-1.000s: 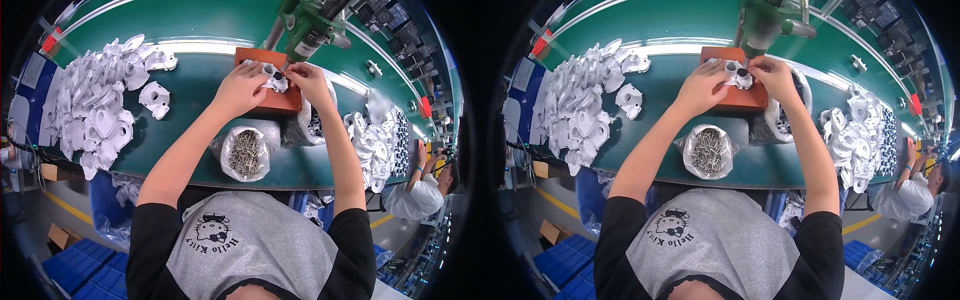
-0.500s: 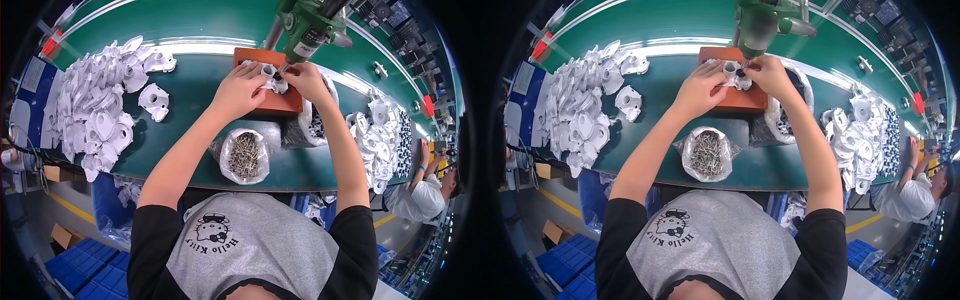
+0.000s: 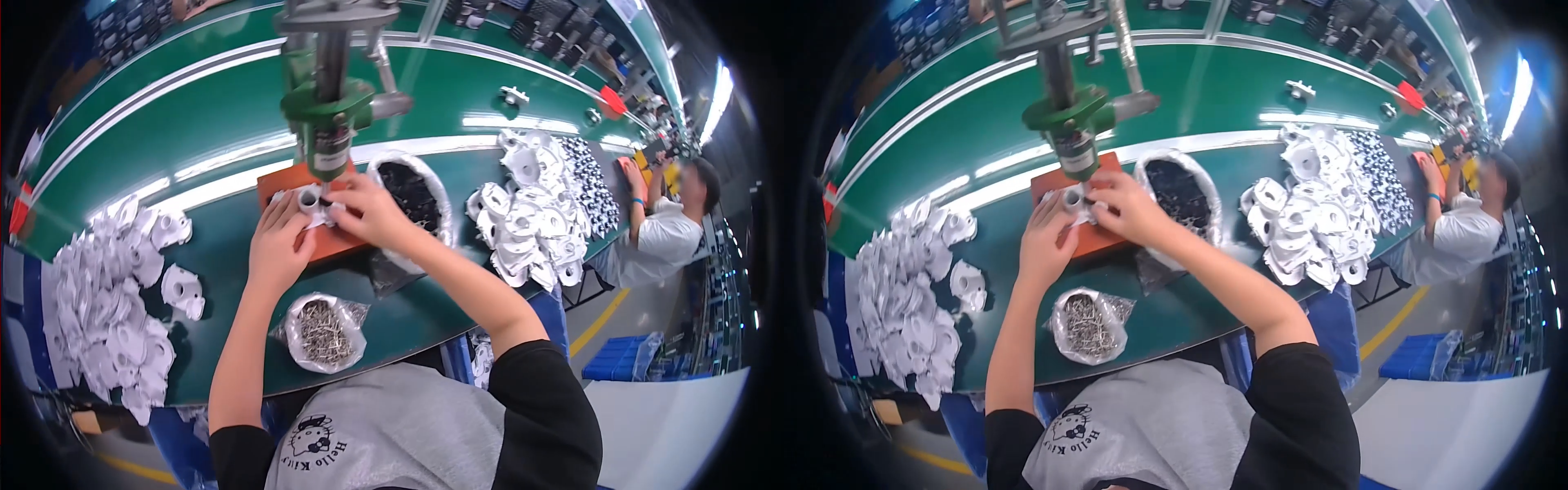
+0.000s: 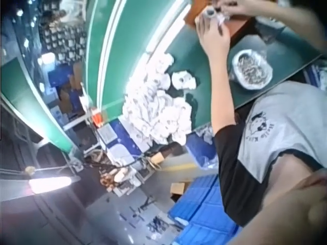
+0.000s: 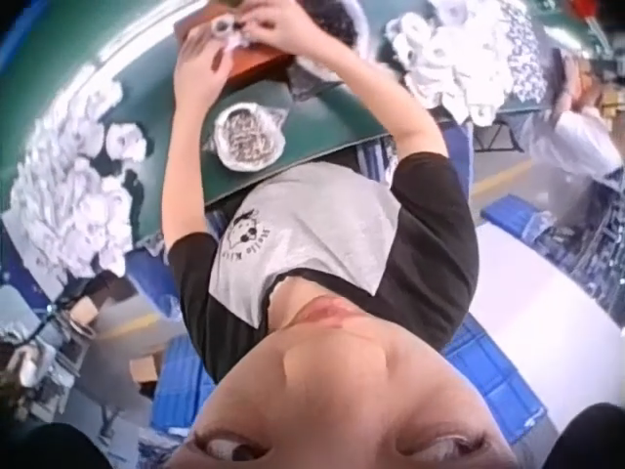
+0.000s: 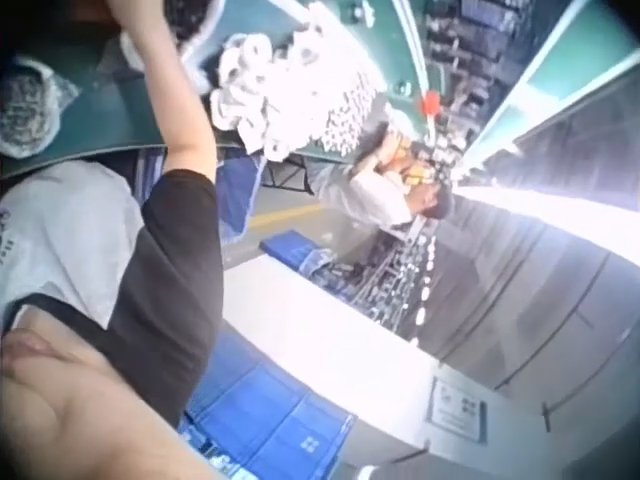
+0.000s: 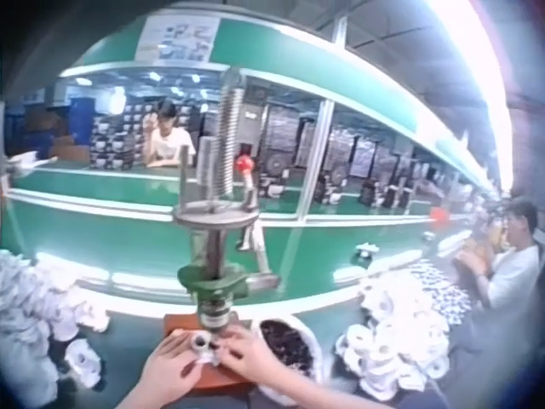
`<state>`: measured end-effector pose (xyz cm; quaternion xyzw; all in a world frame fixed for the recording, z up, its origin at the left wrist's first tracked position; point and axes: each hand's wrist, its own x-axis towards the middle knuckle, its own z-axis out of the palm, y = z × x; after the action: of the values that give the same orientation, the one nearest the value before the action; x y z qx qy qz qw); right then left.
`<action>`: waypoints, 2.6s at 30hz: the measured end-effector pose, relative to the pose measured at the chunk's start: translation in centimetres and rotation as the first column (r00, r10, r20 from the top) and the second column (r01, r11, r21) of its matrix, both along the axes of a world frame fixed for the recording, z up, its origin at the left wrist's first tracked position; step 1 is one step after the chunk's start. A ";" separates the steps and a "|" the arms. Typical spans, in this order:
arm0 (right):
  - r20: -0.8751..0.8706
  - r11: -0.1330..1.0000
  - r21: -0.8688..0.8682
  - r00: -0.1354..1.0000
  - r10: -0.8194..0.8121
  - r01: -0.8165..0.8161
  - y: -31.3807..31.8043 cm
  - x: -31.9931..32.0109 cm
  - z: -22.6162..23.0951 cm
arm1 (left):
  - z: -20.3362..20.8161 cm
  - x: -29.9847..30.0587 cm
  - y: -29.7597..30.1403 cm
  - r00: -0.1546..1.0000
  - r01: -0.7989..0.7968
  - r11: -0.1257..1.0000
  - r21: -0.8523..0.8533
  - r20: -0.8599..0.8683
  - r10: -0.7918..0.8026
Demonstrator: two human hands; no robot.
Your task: Assembling small metal pins into white plastic housing components using a manual press station.
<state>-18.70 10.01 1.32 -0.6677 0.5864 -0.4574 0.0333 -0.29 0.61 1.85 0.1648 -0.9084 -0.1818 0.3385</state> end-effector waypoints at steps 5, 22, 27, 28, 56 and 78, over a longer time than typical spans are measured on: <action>-0.243 0.998 0.046 0.969 -0.032 0.045 1.1 0.6 0.7 | 0.1 -0.2 -0.2 0.999 -0.005 1.000 -0.015 0.041 0.005; 0.897 0.993 -0.076 0.429 0.108 -0.090 -14.4 -15.2 20.3 | -0.5 -1.1 0.2 0.997 -0.072 0.984 -0.164 -0.022 0.069; 0.343 0.982 -0.168 0.939 -0.021 0.084 -10.0 -9.1 25.6 | -0.9 -0.3 0.3 0.995 -0.103 0.986 -0.129 -0.021 0.101; 0.159 0.972 -0.206 0.984 -0.080 0.112 -8.2 -10.7 26.8 | -0.8 0.0 0.3 0.994 -0.110 0.986 -0.127 -0.009 0.109; -0.186 0.695 0.485 0.714 0.675 -0.531 11.6 1.7 17.6 | 1.2 -0.1 -0.8 0.958 -0.121 0.993 -0.004 0.261 0.118; -0.228 0.701 0.536 0.880 -0.417 0.471 10.5 -15.3 7.6 | 1.3 -1.3 -16.5 0.830 -0.554 0.764 0.331 0.287 0.478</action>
<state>-34.01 20.53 8.93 -0.4839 0.8409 -0.2222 0.0964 -1.60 -15.90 3.18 0.4909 -0.7977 -0.2468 0.2485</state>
